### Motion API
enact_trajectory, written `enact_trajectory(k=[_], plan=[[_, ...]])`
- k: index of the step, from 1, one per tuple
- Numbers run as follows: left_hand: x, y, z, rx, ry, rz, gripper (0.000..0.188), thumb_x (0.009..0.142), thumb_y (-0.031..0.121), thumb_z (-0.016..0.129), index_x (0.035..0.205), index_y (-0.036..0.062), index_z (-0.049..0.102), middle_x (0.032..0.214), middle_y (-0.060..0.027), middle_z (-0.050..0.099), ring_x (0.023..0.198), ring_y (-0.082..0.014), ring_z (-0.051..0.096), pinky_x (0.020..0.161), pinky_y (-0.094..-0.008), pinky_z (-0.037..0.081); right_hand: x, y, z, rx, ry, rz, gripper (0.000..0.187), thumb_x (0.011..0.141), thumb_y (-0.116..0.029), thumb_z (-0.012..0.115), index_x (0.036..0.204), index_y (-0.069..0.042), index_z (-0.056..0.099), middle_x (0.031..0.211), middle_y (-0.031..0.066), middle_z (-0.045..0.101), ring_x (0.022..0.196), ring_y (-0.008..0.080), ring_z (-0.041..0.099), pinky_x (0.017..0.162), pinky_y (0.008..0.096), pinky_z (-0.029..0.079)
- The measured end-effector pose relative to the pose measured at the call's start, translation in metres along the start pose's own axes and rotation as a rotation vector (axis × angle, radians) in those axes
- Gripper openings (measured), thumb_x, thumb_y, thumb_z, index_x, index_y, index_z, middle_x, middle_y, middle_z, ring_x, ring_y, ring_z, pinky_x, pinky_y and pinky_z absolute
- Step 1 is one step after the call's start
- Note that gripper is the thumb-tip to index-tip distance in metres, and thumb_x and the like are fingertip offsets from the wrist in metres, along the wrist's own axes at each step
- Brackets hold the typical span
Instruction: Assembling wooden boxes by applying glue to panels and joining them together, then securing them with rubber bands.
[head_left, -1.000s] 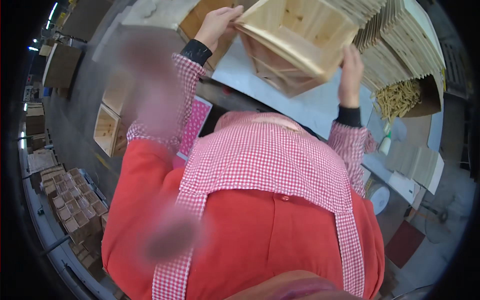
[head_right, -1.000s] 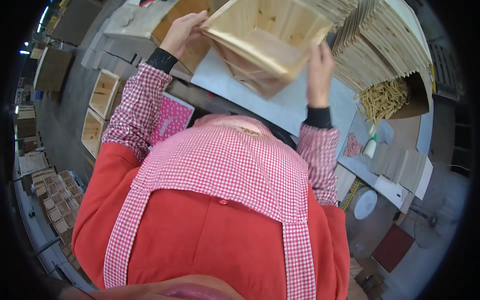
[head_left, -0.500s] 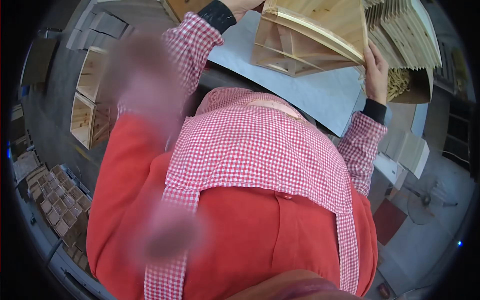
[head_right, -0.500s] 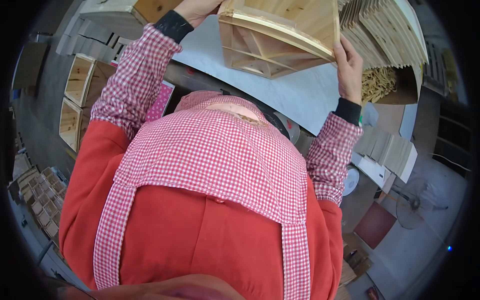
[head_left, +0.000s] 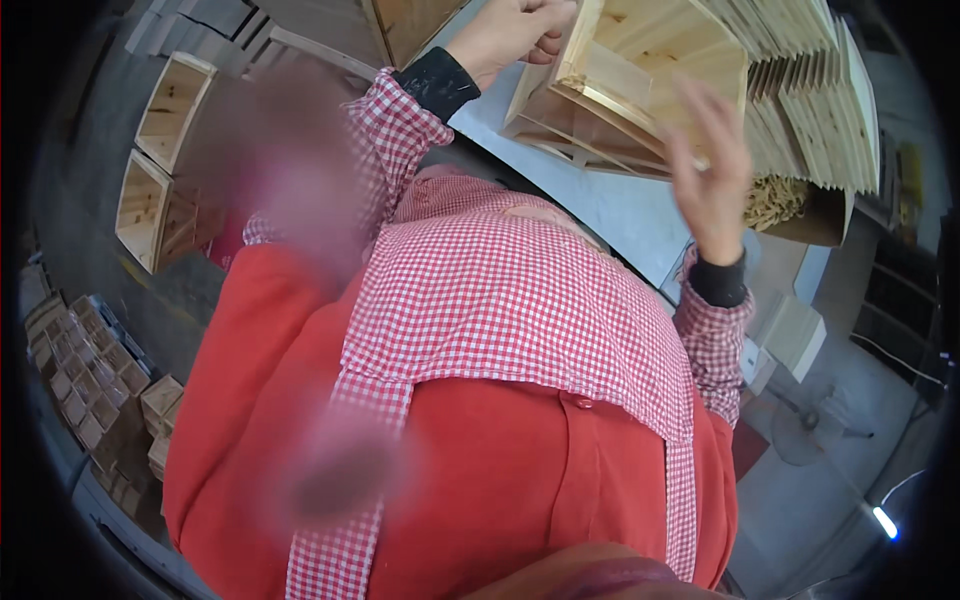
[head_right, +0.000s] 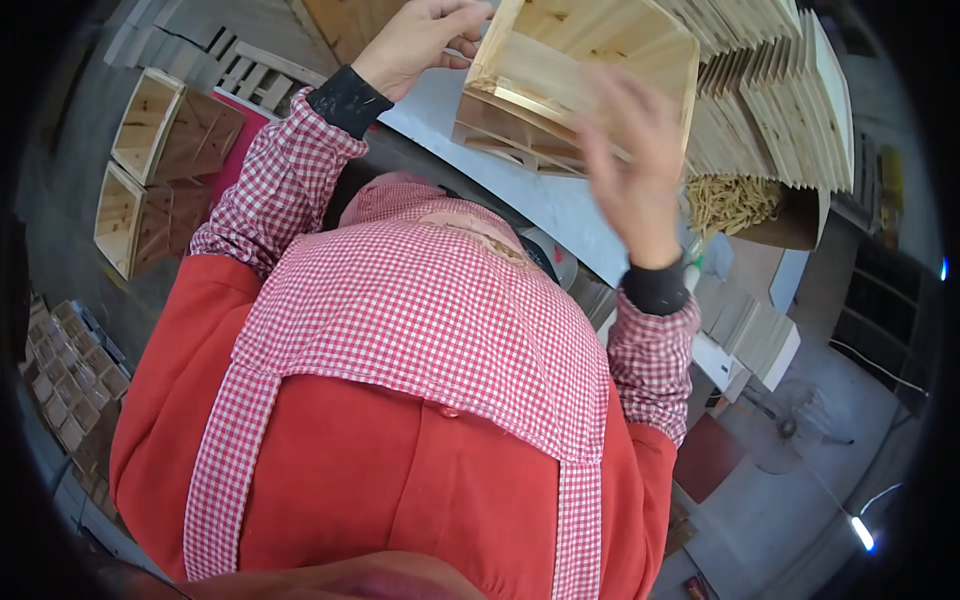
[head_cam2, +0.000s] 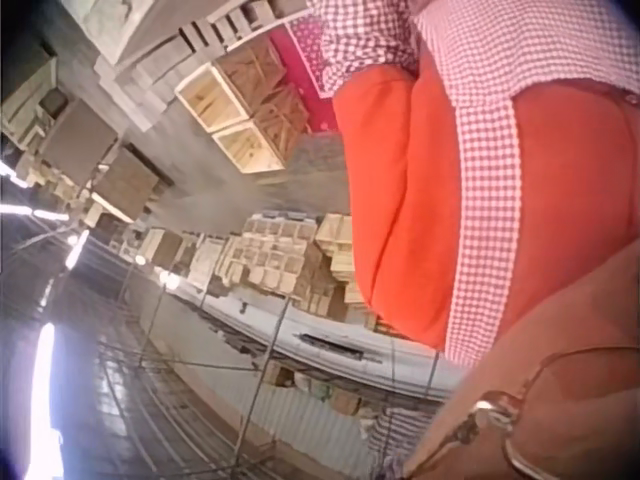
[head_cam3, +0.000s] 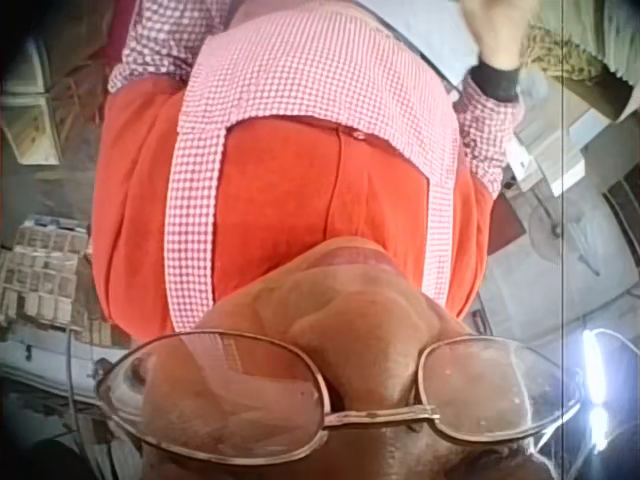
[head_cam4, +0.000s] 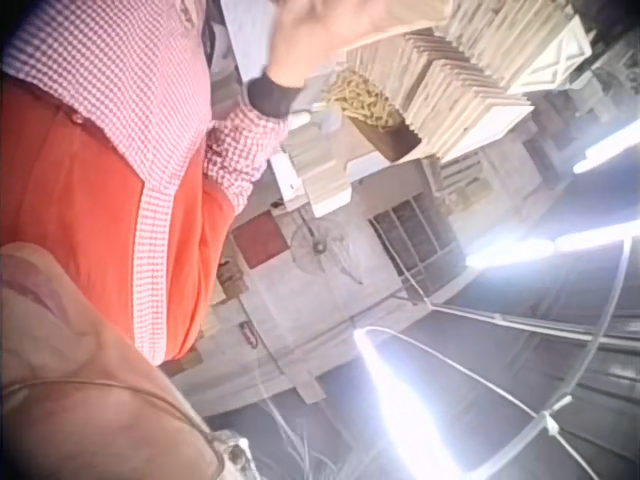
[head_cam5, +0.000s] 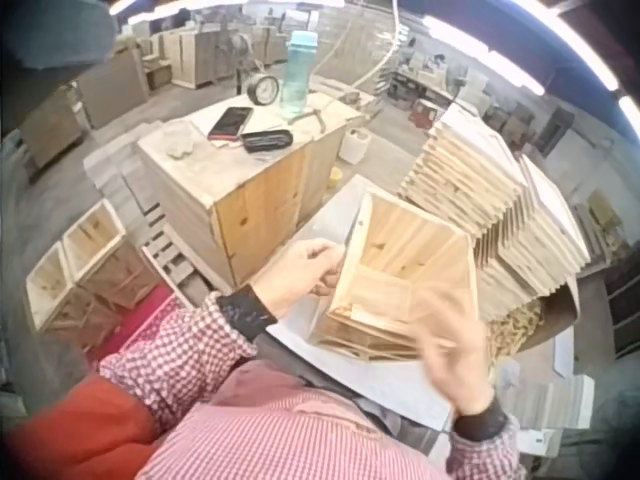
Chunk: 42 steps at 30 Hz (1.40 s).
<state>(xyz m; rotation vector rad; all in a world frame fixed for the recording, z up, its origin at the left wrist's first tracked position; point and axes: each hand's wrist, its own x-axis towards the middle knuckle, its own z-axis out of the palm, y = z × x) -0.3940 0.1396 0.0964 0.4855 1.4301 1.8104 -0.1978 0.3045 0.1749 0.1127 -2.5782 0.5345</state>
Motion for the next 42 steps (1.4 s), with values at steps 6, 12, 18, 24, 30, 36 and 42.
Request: enact_trajectory(k=[6,12,18,24,30,36,42], plan=[[-0.004,0.007,-0.006,-0.076,-0.027,-0.142,0.014,0.091,0.016,0.06,0.087,0.0045,0.067,0.073,-0.0018,0.063,0.064,-0.009,0.058,0.06,-0.0223,0.049,0.022,-0.018,0.047,0.096,-0.187,-0.12,0.041,0.08,0.0,0.065,0.119,-0.013,0.065,0.099,0.0122,0.062,0.089,0.0275,0.061,0.076,0.0358,0.05],[0.019,-0.001,-0.011,-0.067,-0.089,-0.156,0.01,0.085,0.01,0.06,0.082,0.0043,0.067,0.07,-0.0031,0.063,0.059,-0.011,0.059,0.057,-0.024,0.05,0.022,-0.014,0.053,0.158,-0.178,-0.143,0.042,0.079,0.007,0.063,0.116,-0.012,0.067,0.093,0.011,0.062,0.079,0.0243,0.062,0.068,0.0314,0.051],[0.028,-0.005,-0.007,-0.208,-0.002,-0.321,0.01,0.085,0.01,0.06,0.077,0.0043,0.064,0.07,-0.0053,0.062,0.062,-0.0139,0.061,0.059,-0.0257,0.052,0.022,-0.023,0.053,0.186,-0.195,-0.019,0.037,0.081,0.008,0.062,0.113,-0.008,0.068,0.091,0.0104,0.063,0.078,0.0192,0.062,0.069,0.0264,0.049],[-0.011,-0.046,-0.003,-0.546,-0.045,0.102,0.012,0.088,0.015,0.06,0.08,0.0062,0.062,0.074,-0.0064,0.062,0.068,-0.0152,0.063,0.065,-0.027,0.053,0.017,-0.018,0.055,0.178,-0.141,-0.019,0.033,0.081,0.007,0.063,0.11,-0.007,0.069,0.087,0.0098,0.062,0.077,0.0174,0.061,0.067,0.0249,0.049],[-0.034,-0.021,0.004,-0.311,-0.122,0.415,0.021,0.09,0.027,0.062,0.083,0.0071,0.061,0.072,-0.006,0.06,0.063,-0.0171,0.059,0.062,-0.0282,0.051,0.021,-0.016,0.055,0.183,-0.16,-0.031,0.034,0.081,0.006,0.064,0.111,-0.008,0.069,0.088,0.0103,0.063,0.076,0.0184,0.061,0.067,0.0257,0.049],[0.011,-0.031,-0.011,-0.686,-0.292,0.047,0.025,0.09,0.029,0.061,0.096,0.0043,0.063,0.086,-0.0034,0.064,0.084,-0.0125,0.061,0.073,-0.026,0.048,0.028,-0.018,0.052,0.146,-0.173,-0.025,0.034,0.081,0.006,0.064,0.111,-0.008,0.069,0.088,0.0105,0.063,0.075,0.0185,0.061,0.066,0.0254,0.048],[0.056,0.008,-0.023,-0.757,-0.325,-0.399,0.021,0.09,0.025,0.061,0.091,0.0043,0.062,0.081,-0.0019,0.062,0.076,-0.0104,0.059,0.067,-0.0238,0.046,0.021,-0.029,0.053,0.172,-0.154,0.021,0.034,0.081,0.006,0.063,0.111,-0.008,0.069,0.087,0.0104,0.062,0.074,0.018,0.061,0.064,0.0254,0.048]])
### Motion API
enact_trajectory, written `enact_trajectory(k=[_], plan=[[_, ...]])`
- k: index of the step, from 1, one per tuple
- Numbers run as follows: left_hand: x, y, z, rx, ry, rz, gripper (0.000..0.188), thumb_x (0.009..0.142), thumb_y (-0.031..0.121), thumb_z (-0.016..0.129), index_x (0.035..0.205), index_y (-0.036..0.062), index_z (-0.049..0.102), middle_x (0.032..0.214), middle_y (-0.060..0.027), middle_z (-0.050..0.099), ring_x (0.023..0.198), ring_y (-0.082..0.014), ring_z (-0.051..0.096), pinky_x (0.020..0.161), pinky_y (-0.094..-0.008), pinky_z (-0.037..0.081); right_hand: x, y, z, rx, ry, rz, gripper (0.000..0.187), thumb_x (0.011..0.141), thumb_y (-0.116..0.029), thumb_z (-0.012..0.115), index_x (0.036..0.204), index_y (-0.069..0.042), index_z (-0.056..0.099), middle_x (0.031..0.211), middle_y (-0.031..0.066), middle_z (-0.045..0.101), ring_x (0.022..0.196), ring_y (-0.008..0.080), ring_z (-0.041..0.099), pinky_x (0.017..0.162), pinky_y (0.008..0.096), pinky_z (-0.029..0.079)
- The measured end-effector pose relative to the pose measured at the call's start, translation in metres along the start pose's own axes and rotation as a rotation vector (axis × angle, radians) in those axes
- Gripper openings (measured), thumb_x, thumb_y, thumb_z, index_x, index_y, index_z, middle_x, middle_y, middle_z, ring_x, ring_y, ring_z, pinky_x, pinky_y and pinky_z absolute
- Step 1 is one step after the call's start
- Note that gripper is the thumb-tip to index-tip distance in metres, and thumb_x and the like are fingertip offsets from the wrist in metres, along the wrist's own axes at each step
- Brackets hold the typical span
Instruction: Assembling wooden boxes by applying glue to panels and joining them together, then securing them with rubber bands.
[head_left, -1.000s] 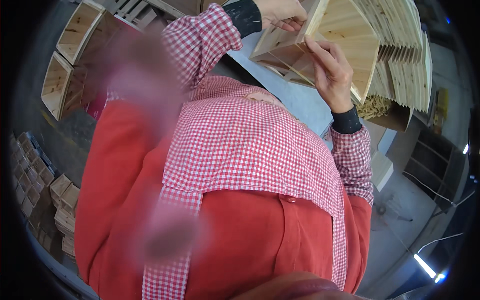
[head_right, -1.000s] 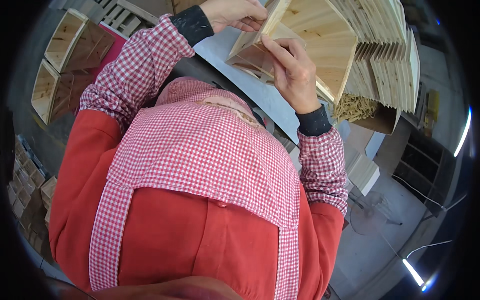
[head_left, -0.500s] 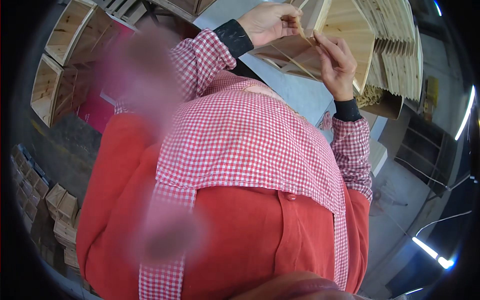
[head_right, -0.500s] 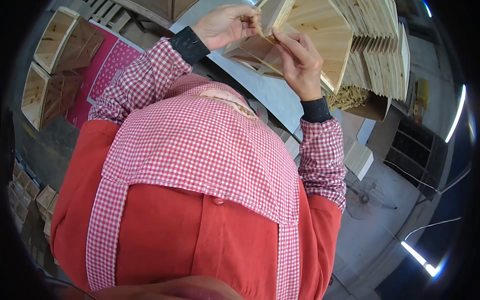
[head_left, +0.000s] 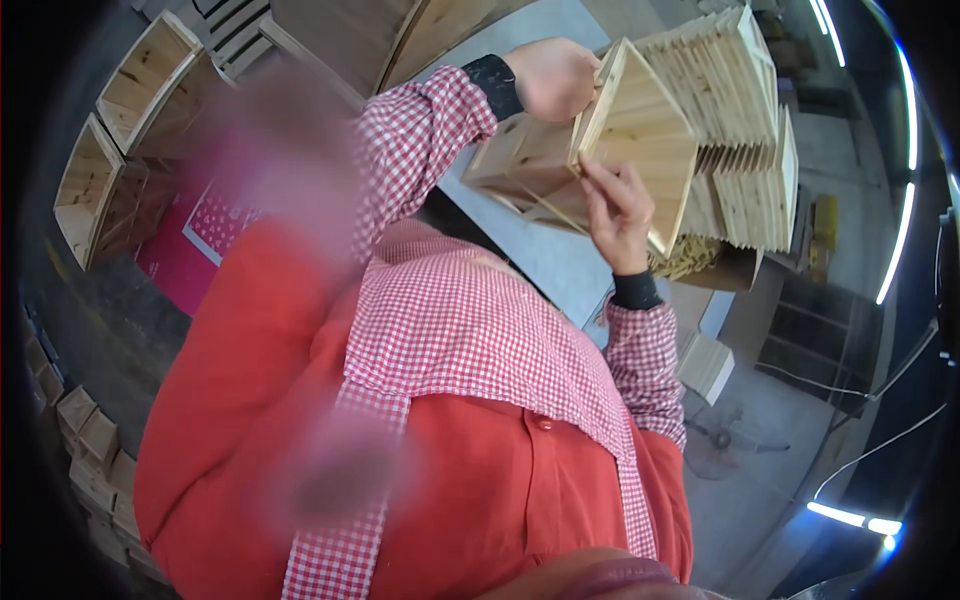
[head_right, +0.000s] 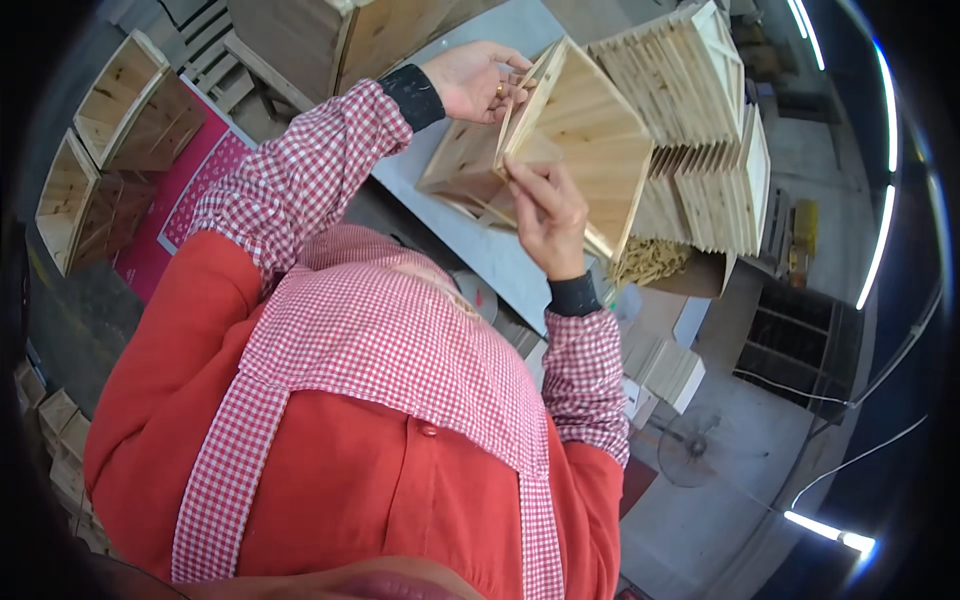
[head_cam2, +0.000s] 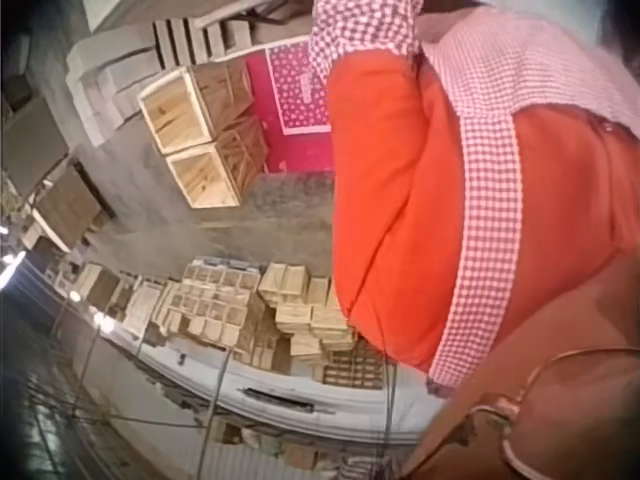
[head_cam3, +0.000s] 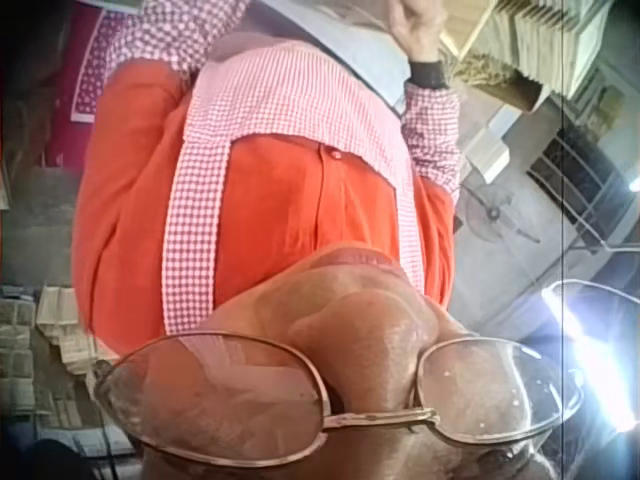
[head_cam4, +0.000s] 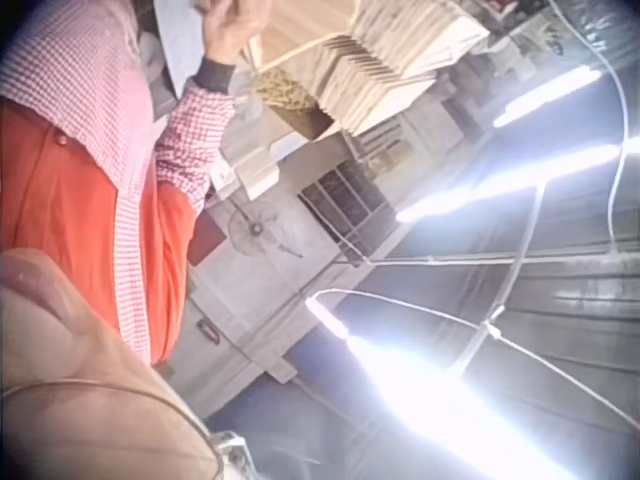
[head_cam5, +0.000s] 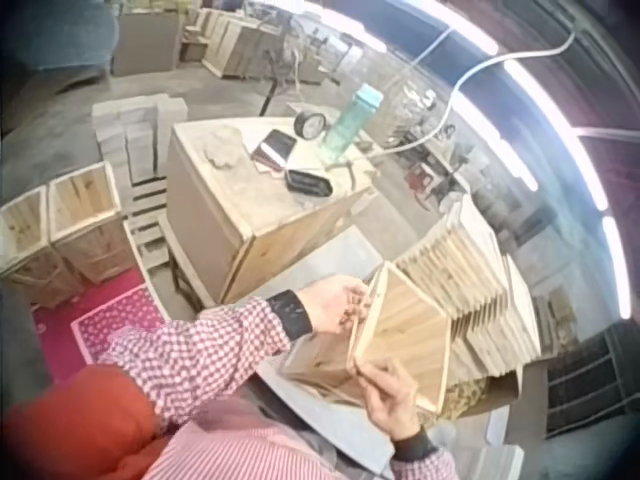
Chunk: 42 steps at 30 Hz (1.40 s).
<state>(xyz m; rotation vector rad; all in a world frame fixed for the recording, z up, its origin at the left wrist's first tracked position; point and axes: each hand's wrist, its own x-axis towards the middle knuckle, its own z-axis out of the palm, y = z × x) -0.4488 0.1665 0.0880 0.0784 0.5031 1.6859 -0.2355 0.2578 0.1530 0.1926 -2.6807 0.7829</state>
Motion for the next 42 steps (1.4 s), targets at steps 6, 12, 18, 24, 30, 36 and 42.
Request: enact_trajectory(k=[6,12,18,24,30,36,42], plan=[[0.07,0.052,-0.005,0.065,0.061,-0.063,0.021,0.089,0.028,0.064,0.089,0.0073,0.061,0.073,0.0013,0.058,0.066,-0.0082,0.053,0.061,-0.021,0.042,0.002,-0.007,0.001,0.043,0.018,0.056,0.034,0.081,0.007,0.063,0.111,-0.008,0.07,0.087,0.01,0.062,0.073,0.0176,0.061,0.063,0.0257,0.049],[0.097,0.065,0.008,0.353,0.419,0.067,0.023,0.088,0.033,0.066,0.088,0.0103,0.062,0.071,0.0018,0.058,0.062,-0.0063,0.049,0.057,-0.0197,0.04,-0.002,-0.001,0.002,0.023,0.025,0.078,0.033,0.08,0.006,0.064,0.109,-0.009,0.07,0.087,0.0097,0.063,0.072,0.0182,0.062,0.062,0.0264,0.049],[0.101,0.047,0.02,1.01,0.543,0.204,0.028,0.089,0.036,0.062,0.088,0.0085,0.063,0.075,-0.0033,0.062,0.065,-0.0119,0.056,0.061,-0.0248,0.048,-0.003,0.001,0.0,-0.008,0.072,0.074,0.034,0.076,0.004,0.067,0.107,-0.011,0.071,0.085,0.0085,0.064,0.073,0.0207,0.063,0.061,0.0289,0.05],[0.187,0.071,-0.083,0.787,0.401,0.255,0.033,0.09,0.039,0.059,0.095,0.0066,0.064,0.083,-0.0082,0.064,0.07,-0.0185,0.061,0.065,-0.0324,0.052,0.002,0.007,0.006,-0.019,0.057,0.023,0.036,0.075,0.002,0.068,0.107,-0.013,0.071,0.085,0.0066,0.063,0.072,0.0228,0.063,0.061,0.0312,0.051],[0.133,0.069,-0.011,0.861,0.364,0.318,0.028,0.09,0.033,0.056,0.094,0.0061,0.063,0.085,-0.009,0.062,0.071,-0.0223,0.063,0.062,-0.0376,0.053,-0.005,0.01,-0.004,-0.139,0.051,-0.074,0.037,0.078,0.002,0.065,0.112,-0.012,0.068,0.09,0.0091,0.063,0.077,0.0244,0.062,0.066,0.0312,0.051],[0.089,0.073,0.015,1.369,0.611,0.464,0.036,0.09,0.037,0.056,0.104,0.0046,0.063,0.097,-0.0127,0.065,0.086,-0.0266,0.064,0.076,-0.0427,0.052,-0.006,0.025,-0.021,0.045,0.005,-0.132,0.038,0.08,-0.001,0.063,0.117,-0.011,0.065,0.097,0.01,0.061,0.083,0.0261,0.062,0.071,0.0333,0.051],[0.106,0.048,0.05,2.4,0.452,0.93,0.049,0.095,0.042,0.05,0.127,0.0063,0.054,0.128,-0.0149,0.057,0.12,-0.0294,0.053,0.097,-0.0463,0.045,-0.008,0.155,-0.103,-0.373,0.278,0.315,0.038,0.089,-0.019,0.06,0.125,-0.01,0.059,0.108,0.0147,0.061,0.092,0.0325,0.062,0.078,0.0379,0.051]])
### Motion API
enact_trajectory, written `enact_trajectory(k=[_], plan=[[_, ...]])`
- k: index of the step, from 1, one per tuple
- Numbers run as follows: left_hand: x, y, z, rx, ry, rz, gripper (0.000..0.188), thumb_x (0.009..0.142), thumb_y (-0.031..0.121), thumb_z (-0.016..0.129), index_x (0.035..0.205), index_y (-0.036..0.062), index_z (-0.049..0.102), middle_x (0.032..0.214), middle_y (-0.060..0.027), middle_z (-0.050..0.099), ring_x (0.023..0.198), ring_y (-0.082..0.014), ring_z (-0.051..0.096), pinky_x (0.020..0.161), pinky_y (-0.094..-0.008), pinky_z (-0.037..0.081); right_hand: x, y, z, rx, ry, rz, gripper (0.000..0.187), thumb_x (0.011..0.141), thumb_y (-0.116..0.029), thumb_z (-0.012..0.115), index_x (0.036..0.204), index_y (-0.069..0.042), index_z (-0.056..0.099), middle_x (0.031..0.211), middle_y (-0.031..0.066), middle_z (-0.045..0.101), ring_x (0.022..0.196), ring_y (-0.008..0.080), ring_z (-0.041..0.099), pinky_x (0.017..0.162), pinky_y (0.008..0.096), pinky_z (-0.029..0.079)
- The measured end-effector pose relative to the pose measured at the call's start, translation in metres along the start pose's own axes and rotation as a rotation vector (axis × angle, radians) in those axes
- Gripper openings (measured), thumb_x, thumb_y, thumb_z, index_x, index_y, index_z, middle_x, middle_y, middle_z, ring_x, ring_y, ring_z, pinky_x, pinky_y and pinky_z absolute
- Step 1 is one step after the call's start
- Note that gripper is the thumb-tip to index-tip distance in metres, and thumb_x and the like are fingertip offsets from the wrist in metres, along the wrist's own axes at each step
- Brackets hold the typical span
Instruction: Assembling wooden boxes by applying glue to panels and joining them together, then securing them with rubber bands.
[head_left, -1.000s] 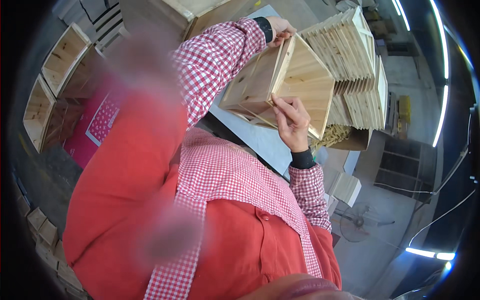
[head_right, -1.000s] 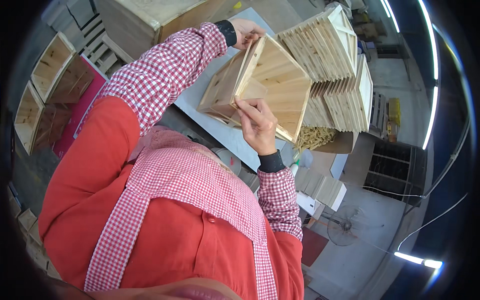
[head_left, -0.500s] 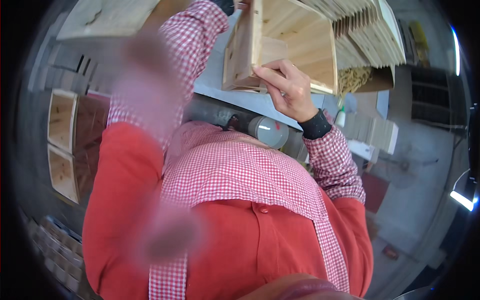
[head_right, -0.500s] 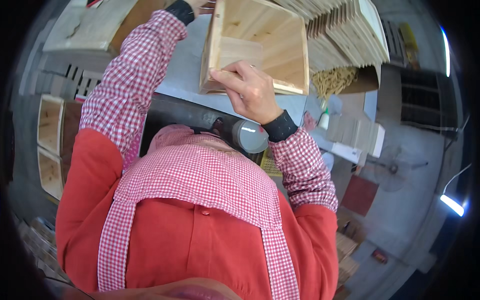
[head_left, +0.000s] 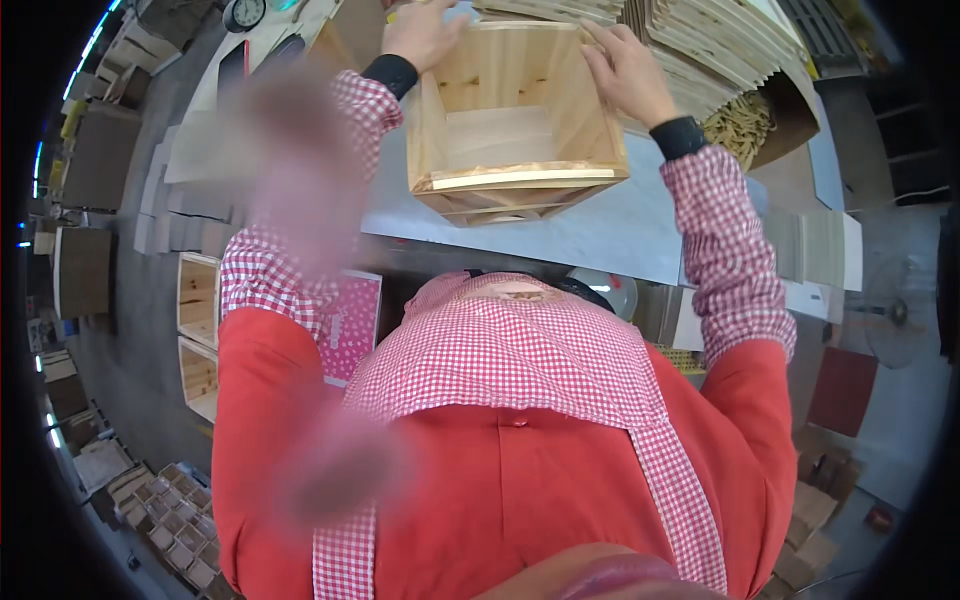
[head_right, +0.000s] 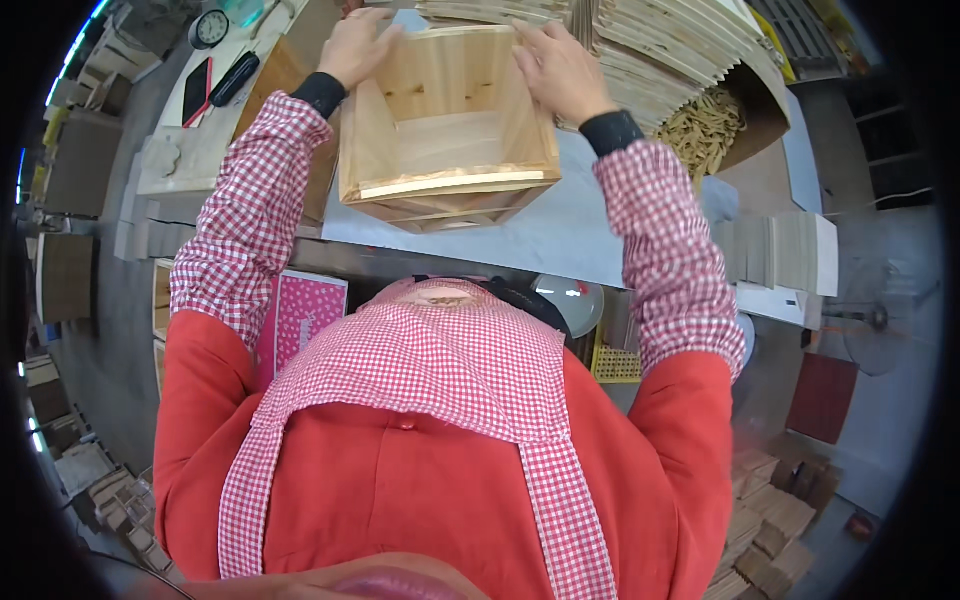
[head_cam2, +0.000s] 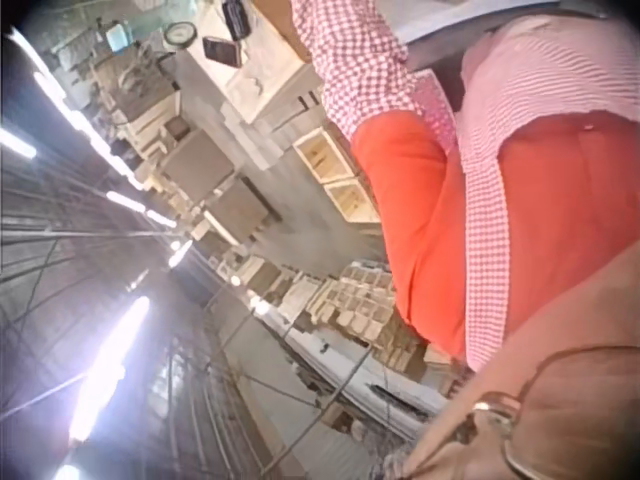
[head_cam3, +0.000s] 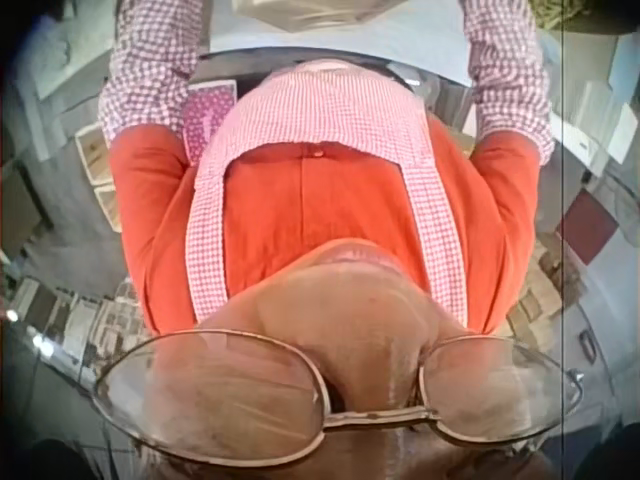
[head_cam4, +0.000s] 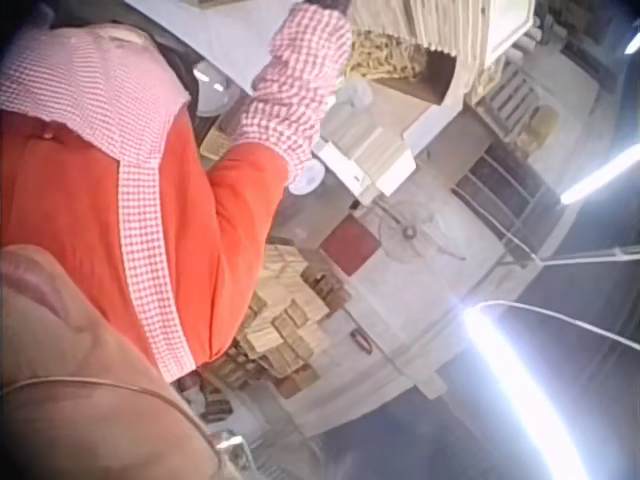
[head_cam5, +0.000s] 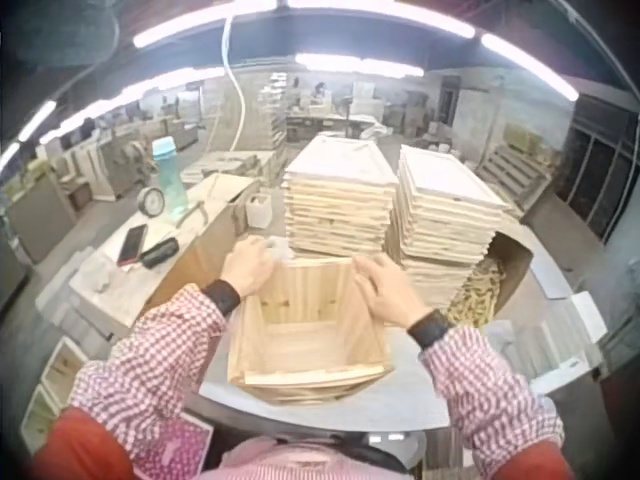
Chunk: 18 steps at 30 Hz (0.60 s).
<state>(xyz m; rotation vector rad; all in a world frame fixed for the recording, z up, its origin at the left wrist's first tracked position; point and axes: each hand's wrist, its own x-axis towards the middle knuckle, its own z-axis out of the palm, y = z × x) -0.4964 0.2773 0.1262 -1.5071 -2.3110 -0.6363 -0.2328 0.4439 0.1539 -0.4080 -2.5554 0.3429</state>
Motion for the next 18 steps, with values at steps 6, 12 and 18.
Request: enact_trajectory(k=[6,12,18], plan=[[0.033,0.047,0.042,0.202,-0.088,0.126,0.039,0.094,0.039,0.048,0.101,0.0033,0.063,0.098,-0.0181,0.065,0.091,-0.038,0.062,0.081,-0.0512,0.048,0.024,0.021,0.008,0.107,-0.212,0.008,0.04,0.09,-0.03,0.056,0.122,-0.006,0.059,0.105,0.0188,0.062,0.09,0.0344,0.064,0.077,0.0395,0.051],[0.036,0.098,0.007,0.279,-0.289,-0.012,0.042,0.096,0.041,0.043,0.11,0.0061,0.06,0.117,-0.0188,0.06,0.106,-0.0368,0.057,0.088,-0.0499,0.044,0.028,0.033,0.003,0.224,-0.156,-0.053,0.044,0.094,-0.037,0.046,0.121,-0.004,0.059,0.098,0.025,0.066,0.088,0.0405,0.065,0.078,0.0458,0.052],[0.016,0.051,0.016,0.018,-0.25,0.159,0.045,0.098,0.038,0.044,0.126,0.0048,0.054,0.131,-0.022,0.05,0.122,-0.0361,0.048,0.102,-0.0446,0.038,-0.014,0.032,0.051,0.59,0.276,-0.206,0.039,0.095,-0.032,0.05,0.117,-0.002,0.06,0.097,0.0195,0.067,0.087,0.0311,0.066,0.076,0.0409,0.051]])
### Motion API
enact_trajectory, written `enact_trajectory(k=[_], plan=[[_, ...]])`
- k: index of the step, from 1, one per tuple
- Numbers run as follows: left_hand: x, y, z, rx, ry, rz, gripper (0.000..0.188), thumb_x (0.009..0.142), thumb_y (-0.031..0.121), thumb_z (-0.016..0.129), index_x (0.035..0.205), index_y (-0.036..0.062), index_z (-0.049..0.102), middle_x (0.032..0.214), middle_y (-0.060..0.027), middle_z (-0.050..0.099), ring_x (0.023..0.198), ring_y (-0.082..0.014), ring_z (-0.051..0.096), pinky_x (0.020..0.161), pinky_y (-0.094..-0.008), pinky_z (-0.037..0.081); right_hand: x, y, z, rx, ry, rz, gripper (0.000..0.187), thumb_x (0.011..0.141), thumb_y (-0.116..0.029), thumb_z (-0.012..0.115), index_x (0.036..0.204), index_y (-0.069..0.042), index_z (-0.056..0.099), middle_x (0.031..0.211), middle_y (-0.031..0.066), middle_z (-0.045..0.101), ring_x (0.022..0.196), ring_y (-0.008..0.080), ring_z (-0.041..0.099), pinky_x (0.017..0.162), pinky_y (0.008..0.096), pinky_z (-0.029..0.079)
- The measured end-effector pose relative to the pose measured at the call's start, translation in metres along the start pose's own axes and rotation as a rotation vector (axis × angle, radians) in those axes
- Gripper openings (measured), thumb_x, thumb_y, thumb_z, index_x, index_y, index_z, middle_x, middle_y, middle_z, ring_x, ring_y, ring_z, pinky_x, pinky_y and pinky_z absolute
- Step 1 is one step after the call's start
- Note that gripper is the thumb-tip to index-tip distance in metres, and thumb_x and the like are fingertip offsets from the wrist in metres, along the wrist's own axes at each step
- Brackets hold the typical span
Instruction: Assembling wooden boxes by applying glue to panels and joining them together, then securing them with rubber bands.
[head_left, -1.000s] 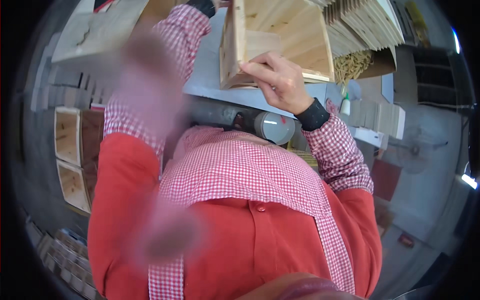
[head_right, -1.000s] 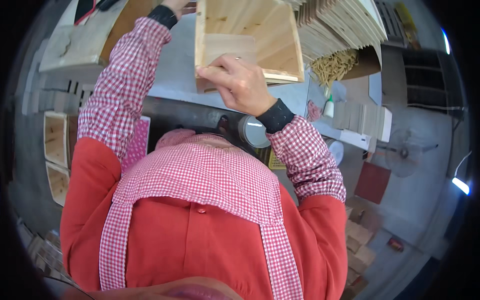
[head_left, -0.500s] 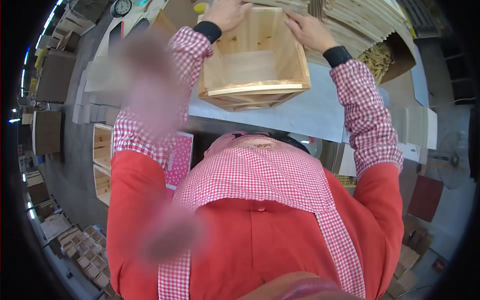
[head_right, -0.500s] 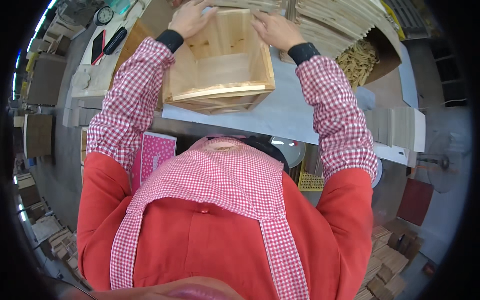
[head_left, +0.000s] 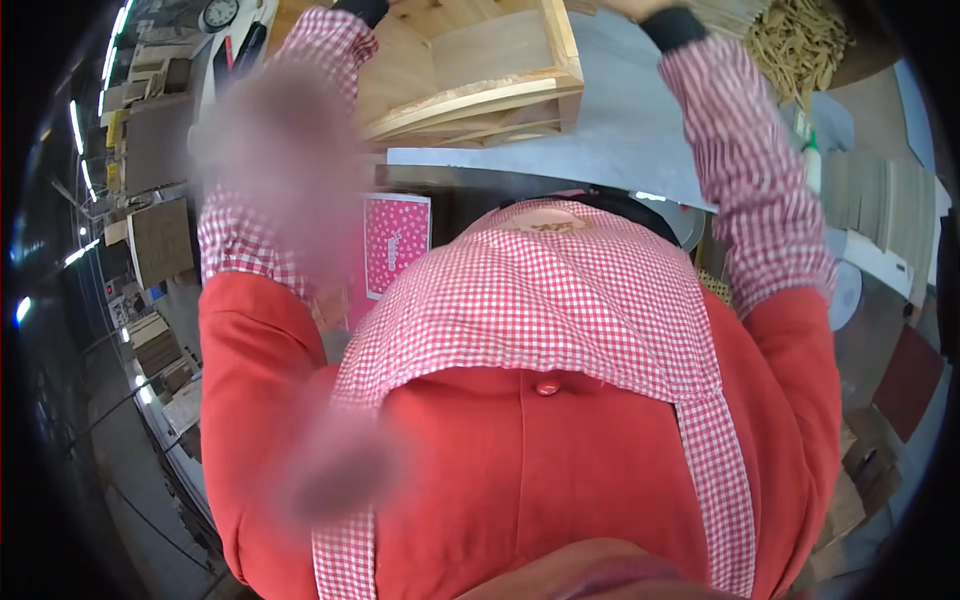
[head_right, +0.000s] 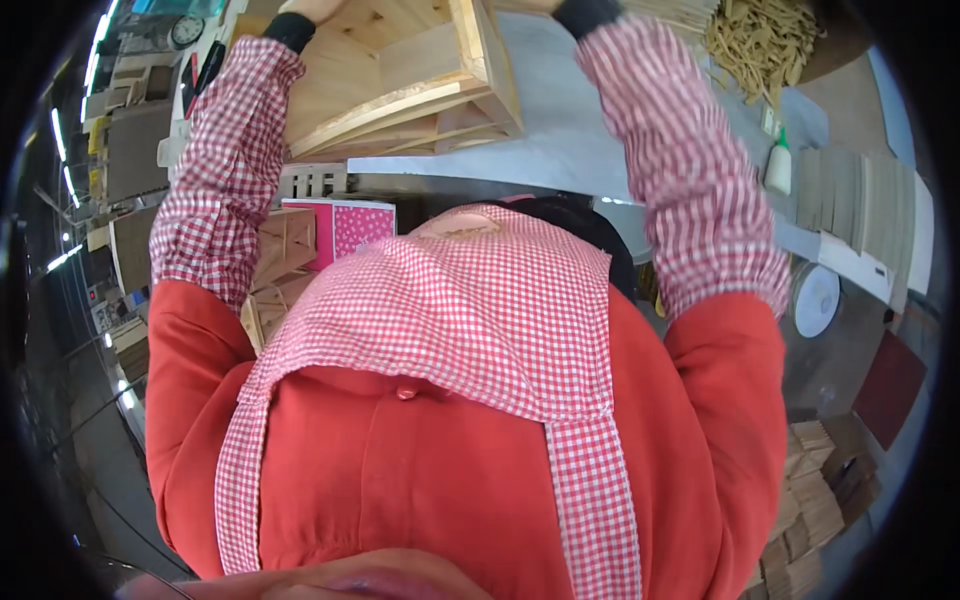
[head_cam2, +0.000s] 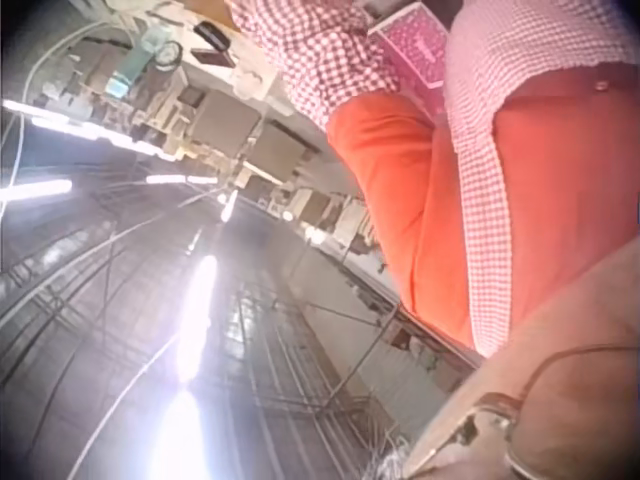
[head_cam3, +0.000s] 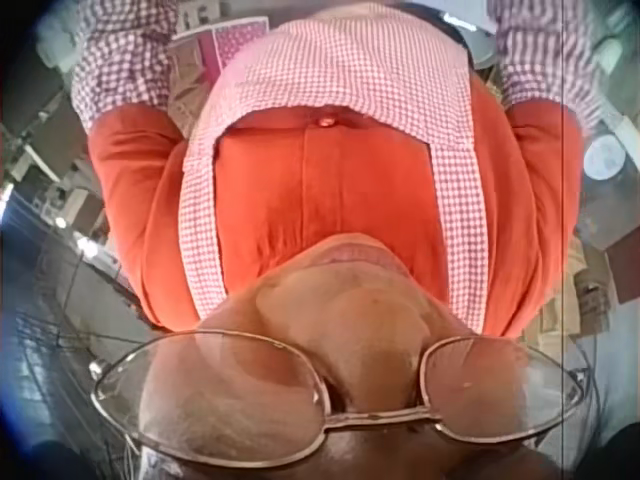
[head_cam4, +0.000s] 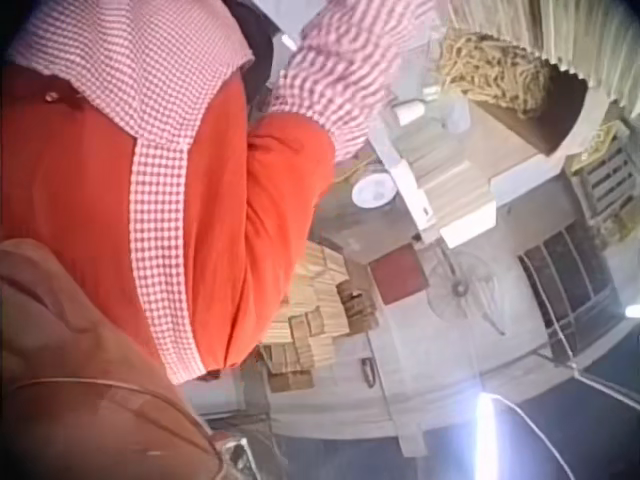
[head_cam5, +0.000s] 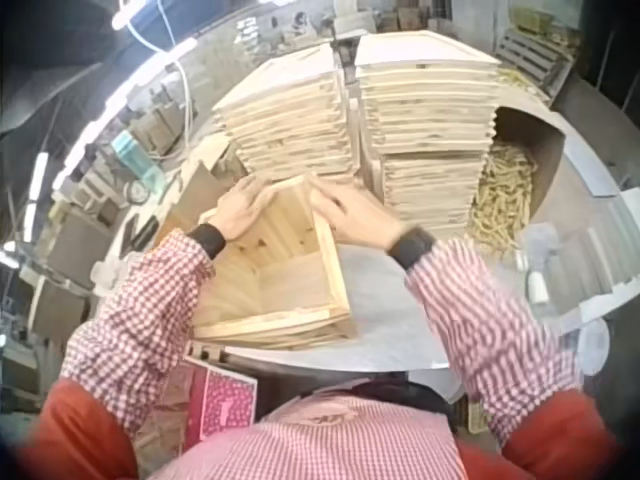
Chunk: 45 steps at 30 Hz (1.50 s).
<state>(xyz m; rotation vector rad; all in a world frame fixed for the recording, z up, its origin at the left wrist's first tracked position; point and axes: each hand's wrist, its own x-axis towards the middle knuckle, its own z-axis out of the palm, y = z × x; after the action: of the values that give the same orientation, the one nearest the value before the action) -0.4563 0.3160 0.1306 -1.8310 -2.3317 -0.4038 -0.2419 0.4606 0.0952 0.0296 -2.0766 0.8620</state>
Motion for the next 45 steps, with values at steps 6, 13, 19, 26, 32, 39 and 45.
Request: enact_trajectory(k=[6,13,19,26,32,39,45], plan=[[-0.136,-0.023,-0.053,-0.755,0.476,-0.432,0.05,0.099,0.043,0.042,0.134,0.009,0.047,0.133,-0.0117,0.053,0.127,-0.0286,0.047,0.102,-0.0458,0.041,-0.123,-0.026,-0.027,0.243,-0.106,0.236,0.049,0.086,-0.026,0.067,0.127,-0.004,0.055,0.106,0.0155,0.062,0.091,0.0299,0.064,0.078,0.0355,0.05],[-0.293,0.037,0.02,-1.064,0.114,-0.723,0.054,0.092,0.021,0.062,0.139,0.0073,0.04,0.136,-0.0143,0.047,0.126,-0.0241,0.046,0.1,-0.0383,0.042,-0.117,-0.049,0.004,0.11,-0.203,0.235,0.036,0.078,-0.024,0.077,0.097,0.0,0.057,0.086,0.0119,0.062,0.08,0.0261,0.062,0.071,0.0334,0.049],[-0.227,0.066,0.002,-1.291,0.487,-0.624,0.068,0.084,0.009,0.07,0.141,0.0025,0.033,0.137,-0.0137,0.044,0.128,-0.025,0.043,0.103,-0.0369,0.04,-0.088,-0.067,0.012,0.144,-0.077,0.196,0.03,0.082,-0.019,0.073,0.084,0.001,0.051,0.071,0.0091,0.052,0.064,0.0192,0.051,0.061,0.03,0.044],[-0.19,0.039,-0.011,-1.311,0.296,-0.473,0.065,0.086,0.014,0.069,0.14,0.002,0.035,0.141,-0.0142,0.043,0.129,-0.0228,0.043,0.107,-0.035,0.035,-0.087,-0.063,0.005,0.193,0.036,0.335,0.028,0.093,-0.02,0.063,0.08,-0.002,0.047,0.07,0.0021,0.046,0.062,0.0094,0.041,0.056,0.0253,0.039],[-0.155,0.039,-0.01,-1.228,0.188,-0.471,0.069,0.086,0.018,0.07,0.141,0.0013,0.032,0.137,-0.0148,0.046,0.128,-0.021,0.044,0.106,-0.0343,0.035,-0.09,-0.063,0.007,0.144,0.143,0.396,0.029,0.095,-0.024,0.061,0.081,-0.002,0.047,0.07,0.0002,0.048,0.063,0.0074,0.042,0.055,0.0245,0.039],[-0.147,0.034,0.004,-1.289,0.208,-0.492,0.066,0.088,0.018,0.068,0.14,0.0002,0.032,0.132,-0.0141,0.051,0.121,-0.0188,0.049,0.102,-0.0314,0.039,-0.088,-0.071,0.007,0.068,0.175,0.419,0.03,0.095,-0.026,0.06,0.082,-0.002,0.048,0.067,-0.0001,0.048,0.06,0.0081,0.044,0.053,0.0252,0.039],[-0.144,0.03,0.008,-1.339,0.186,-0.508,0.057,0.09,0.017,0.065,0.137,-0.0009,0.037,0.126,-0.0119,0.055,0.113,-0.0163,0.053,0.097,-0.0292,0.042,-0.097,-0.073,0.007,0.015,0.211,0.424,0.032,0.094,-0.027,0.061,0.081,-0.002,0.046,0.066,0.0015,0.049,0.059,0.0093,0.045,0.053,0.0264,0.04]])
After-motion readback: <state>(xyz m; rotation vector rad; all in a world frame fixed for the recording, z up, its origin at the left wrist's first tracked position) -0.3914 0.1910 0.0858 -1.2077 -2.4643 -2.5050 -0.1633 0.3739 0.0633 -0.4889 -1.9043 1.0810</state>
